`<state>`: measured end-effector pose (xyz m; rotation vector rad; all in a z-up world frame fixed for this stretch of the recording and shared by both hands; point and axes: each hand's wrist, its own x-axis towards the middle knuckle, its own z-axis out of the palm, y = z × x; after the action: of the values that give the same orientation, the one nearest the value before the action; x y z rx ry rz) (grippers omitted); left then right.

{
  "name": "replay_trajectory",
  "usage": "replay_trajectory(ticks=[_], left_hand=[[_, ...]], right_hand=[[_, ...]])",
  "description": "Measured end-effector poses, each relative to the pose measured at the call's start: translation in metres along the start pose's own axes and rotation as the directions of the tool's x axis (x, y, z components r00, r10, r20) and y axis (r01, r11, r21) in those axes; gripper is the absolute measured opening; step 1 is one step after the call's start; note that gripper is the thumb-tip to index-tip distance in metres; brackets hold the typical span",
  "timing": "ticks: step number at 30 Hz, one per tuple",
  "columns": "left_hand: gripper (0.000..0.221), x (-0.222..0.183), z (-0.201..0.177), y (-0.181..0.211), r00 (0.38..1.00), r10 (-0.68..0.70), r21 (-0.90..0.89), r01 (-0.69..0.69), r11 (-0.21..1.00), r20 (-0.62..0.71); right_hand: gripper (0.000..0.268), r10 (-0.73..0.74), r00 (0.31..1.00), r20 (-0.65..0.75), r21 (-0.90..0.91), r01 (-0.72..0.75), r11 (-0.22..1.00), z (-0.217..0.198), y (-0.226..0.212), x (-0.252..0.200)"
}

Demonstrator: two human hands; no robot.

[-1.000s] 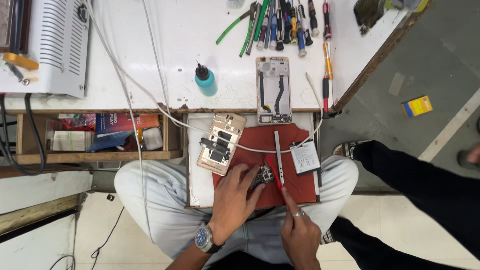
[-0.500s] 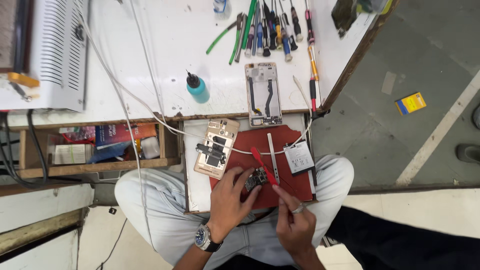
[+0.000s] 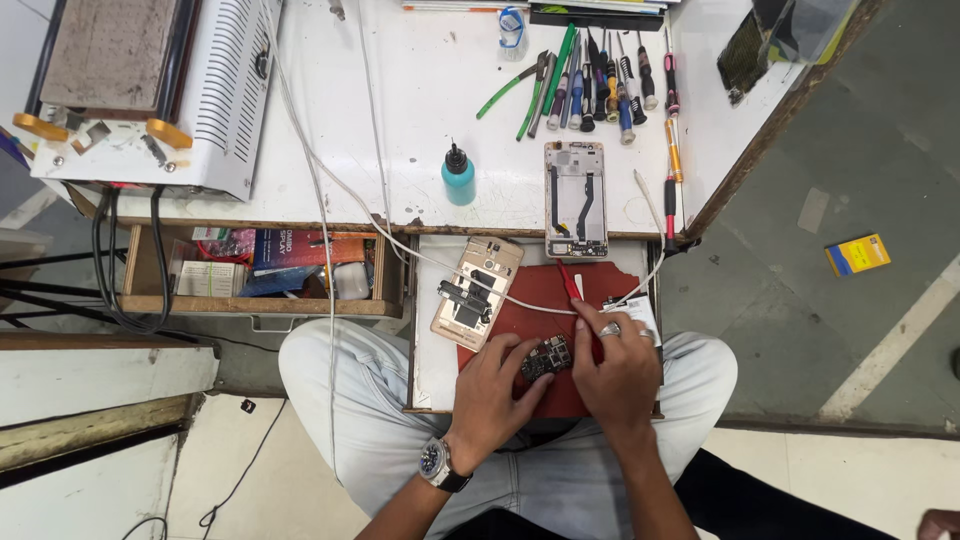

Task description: The person is repairing a small circuit board using a metal probe and a red plastic tool. They apply a liquid from a blue bottle to the board and hand it to a coworker for inspection.

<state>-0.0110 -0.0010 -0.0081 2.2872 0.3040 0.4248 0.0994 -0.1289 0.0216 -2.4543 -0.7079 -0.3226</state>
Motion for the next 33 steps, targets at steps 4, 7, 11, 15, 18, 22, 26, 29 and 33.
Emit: replay_trajectory(ticks=[4, 7, 11, 15, 18, 22, 26, 29, 33], left_hand=[[0.047, 0.0, 0.002, 0.001, 0.999, 0.032, 0.005, -0.032, 0.999, -0.039], [0.047, -0.002, 0.001, 0.0, 0.997, 0.056, 0.02, -0.055, 0.998, -0.053], [0.046, -0.001, 0.001, 0.001, 0.997, 0.06, 0.014, -0.059, 0.998, -0.049], [0.046, -0.004, 0.0, 0.004, 0.995, 0.072, 0.014, -0.072, 0.997, -0.065], [0.045, 0.0, 0.0, 0.002, 0.996, 0.058, 0.032, -0.056, 0.998, -0.072], [0.045, -0.005, 0.003, 0.001, 0.997, 0.044, 0.018, -0.043, 0.999, -0.06], [0.045, -0.002, 0.004, 0.0, 0.996, 0.05, 0.023, -0.048, 0.999, -0.08], [0.046, -0.001, 0.005, -0.001, 0.996, 0.054, 0.033, -0.052, 0.998, -0.076], [0.046, -0.001, 0.007, -0.001, 0.996, 0.045, 0.029, -0.043, 0.999, -0.072]], right_hand=[[0.024, -0.073, 0.995, -0.063, 0.029, 0.075, 0.997, -0.012, -0.002, 0.005], [0.029, -0.141, 0.988, -0.061, 0.113, 0.147, 0.983, -0.009, -0.017, 0.025], [0.055, -0.224, 0.972, -0.074, 0.243, 0.235, 0.941, 0.012, -0.051, 0.077], [0.078, -0.26, 0.966, 0.009, 0.275, 0.247, 0.929, 0.044, -0.093, 0.125], [0.067, -0.156, 0.981, 0.115, 0.247, 0.123, 0.961, 0.06, -0.113, 0.144], [0.057, -0.129, 0.975, 0.182, 0.474, 0.028, 0.88, 0.042, -0.095, 0.119], [0.061, -0.1, 0.991, 0.085, 0.805, -0.01, 0.593, -0.004, -0.038, 0.052], [0.067, 0.11, 0.99, 0.087, 0.698, -0.14, 0.702, -0.02, 0.008, -0.008], [0.053, 0.284, 0.957, 0.057, 0.651, -0.252, 0.716, -0.02, 0.037, -0.075]])
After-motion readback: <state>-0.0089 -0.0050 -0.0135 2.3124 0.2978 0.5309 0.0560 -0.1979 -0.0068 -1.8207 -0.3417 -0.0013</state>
